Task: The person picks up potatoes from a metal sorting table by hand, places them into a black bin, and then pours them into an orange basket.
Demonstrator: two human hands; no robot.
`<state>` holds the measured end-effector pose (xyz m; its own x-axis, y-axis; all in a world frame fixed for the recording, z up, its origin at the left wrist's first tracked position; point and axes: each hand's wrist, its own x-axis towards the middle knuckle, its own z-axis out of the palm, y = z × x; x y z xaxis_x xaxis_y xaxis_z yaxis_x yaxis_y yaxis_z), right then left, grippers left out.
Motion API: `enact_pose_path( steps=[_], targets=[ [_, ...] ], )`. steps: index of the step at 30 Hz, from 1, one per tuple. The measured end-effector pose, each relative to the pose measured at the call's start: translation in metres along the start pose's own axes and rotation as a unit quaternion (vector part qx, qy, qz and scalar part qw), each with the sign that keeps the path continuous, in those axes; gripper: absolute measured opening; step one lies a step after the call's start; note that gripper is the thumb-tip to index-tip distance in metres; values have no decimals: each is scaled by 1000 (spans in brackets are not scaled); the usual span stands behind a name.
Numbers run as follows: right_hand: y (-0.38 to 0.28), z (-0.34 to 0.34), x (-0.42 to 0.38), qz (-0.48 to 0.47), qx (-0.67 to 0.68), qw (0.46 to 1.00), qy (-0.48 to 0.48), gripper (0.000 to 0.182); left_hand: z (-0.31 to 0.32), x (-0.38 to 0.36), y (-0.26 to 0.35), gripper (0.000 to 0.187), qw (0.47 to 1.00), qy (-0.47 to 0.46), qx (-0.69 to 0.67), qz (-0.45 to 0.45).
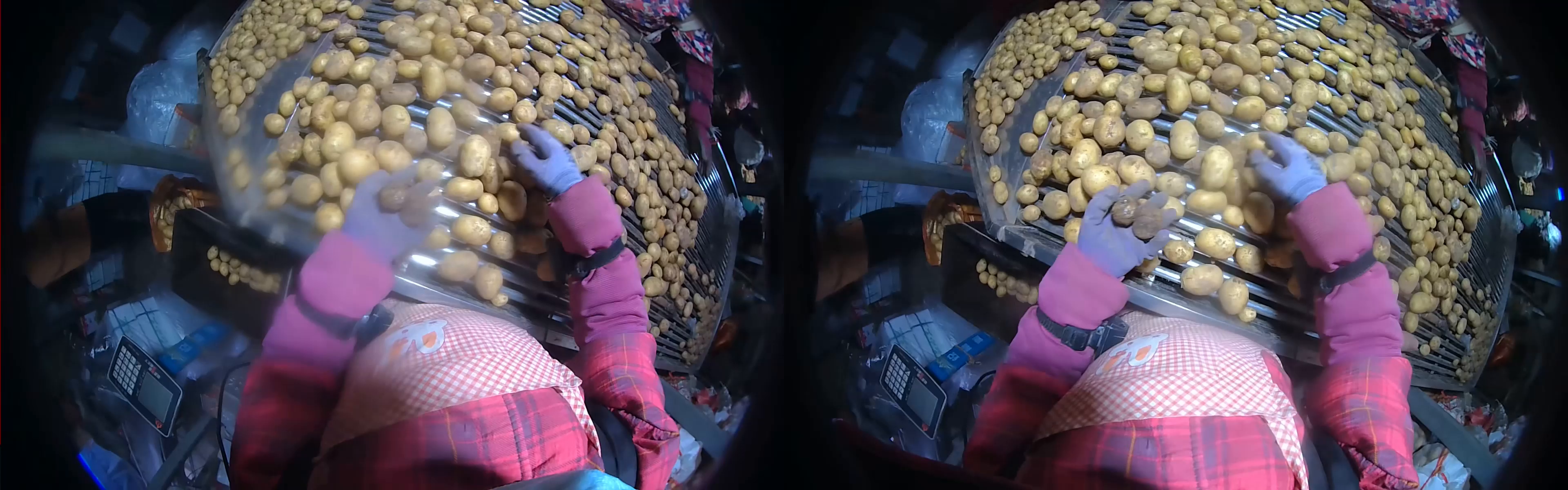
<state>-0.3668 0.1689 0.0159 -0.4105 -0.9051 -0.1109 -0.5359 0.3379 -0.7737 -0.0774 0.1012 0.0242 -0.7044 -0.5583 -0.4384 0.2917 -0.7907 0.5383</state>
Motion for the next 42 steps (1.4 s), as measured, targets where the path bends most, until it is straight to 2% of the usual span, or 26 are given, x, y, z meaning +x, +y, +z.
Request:
enact_pose_path(
  steps=[2,3,5,6,9,10,11,13,14,16,17,18,19,20,21,23,25,27,29,31,33,35,36,37,39,42],
  targets=[
    [-10,29,-1,-26,-12,998,-56,60,-22,-4,5,47,999,1,6,32],
    [-18,49,-2,-86,-152,984,-27,61,-22,-9,17,47,999,5,6,39],
    [-42,81,-5,-203,-194,960,20,64,-19,-19,42,48,960,67,-262,-78],
    [-47,96,-4,-247,-213,945,-7,62,-32,-18,43,49,951,19,-301,-73],
    [-72,123,-8,-305,-204,917,-156,53,-44,-30,48,49,953,30,-297,-49],
    [-80,131,-18,-387,-231,885,-115,49,-46,-33,52,48,947,26,-316,-53],
    [-103,126,-44,-354,-274,888,-105,46,-48,-36,55,48,947,23,-315,-59],
    [-97,126,-56,-401,-215,890,-34,39,-55,-42,59,48,968,39,-245,-31],
    [-98,118,-56,-402,-217,889,-35,39,-56,-44,61,48,968,37,-247,-31],
    [-103,88,-52,-150,25,969,-192,33,-57,-48,63,47,958,75,-275,-37],
    [-99,78,-38,-166,-16,978,-128,33,-60,-48,61,47,958,74,-277,-34],
    [-88,76,-29,-81,2,997,-14,36,-64,-48,57,47,955,56,-287,-43],
    [-59,76,-7,14,65,998,0,43,-65,-48,54,47,953,38,-295,-49],
    [-54,74,17,48,-86,995,7,52,-60,-49,53,47,941,50,-328,-64],
    [-4,94,49,64,-83,994,14,55,-56,-48,50,47,942,55,-327,-51],
    [-53,107,55,86,-155,984,-13,53,-54,-47,49,47,961,82,-254,-69],
    [-57,126,64,158,-113,978,80,55,-53,-53,49,47,956,79,-274,-63],
    [-33,125,67,127,-168,970,120,55,-54,-60,49,47,949,70,-297,-74],
    [-29,100,58,-34,-241,967,-73,55,-57,-69,57,47,953,95,-285,-42],
    [-8,103,60,50,28,997,-51,51,-76,-74,60,47,949,83,-302,-16],
    [-11,101,43,60,40,996,-59,52,-96,-75,58,47,947,70,-314,6],
    [35,112,41,-23,-32,999,19,52,-112,-73,62,45,931,-31,-362,18],
    [-20,112,21,22,-24,999,21,52,-115,-70,66,43,917,-24,-397,8],
    [-76,108,-3,68,-15,997,20,52,-115,-67,71,40,944,47,-327,21],
    [-11,121,10,2,-115,989,92,49,-105,-67,85,37,944,77,-320,1],
    [-21,117,9,-38,-140,987,71,47,-113,-45,97,35,938,120,-321,45]
  ],
)
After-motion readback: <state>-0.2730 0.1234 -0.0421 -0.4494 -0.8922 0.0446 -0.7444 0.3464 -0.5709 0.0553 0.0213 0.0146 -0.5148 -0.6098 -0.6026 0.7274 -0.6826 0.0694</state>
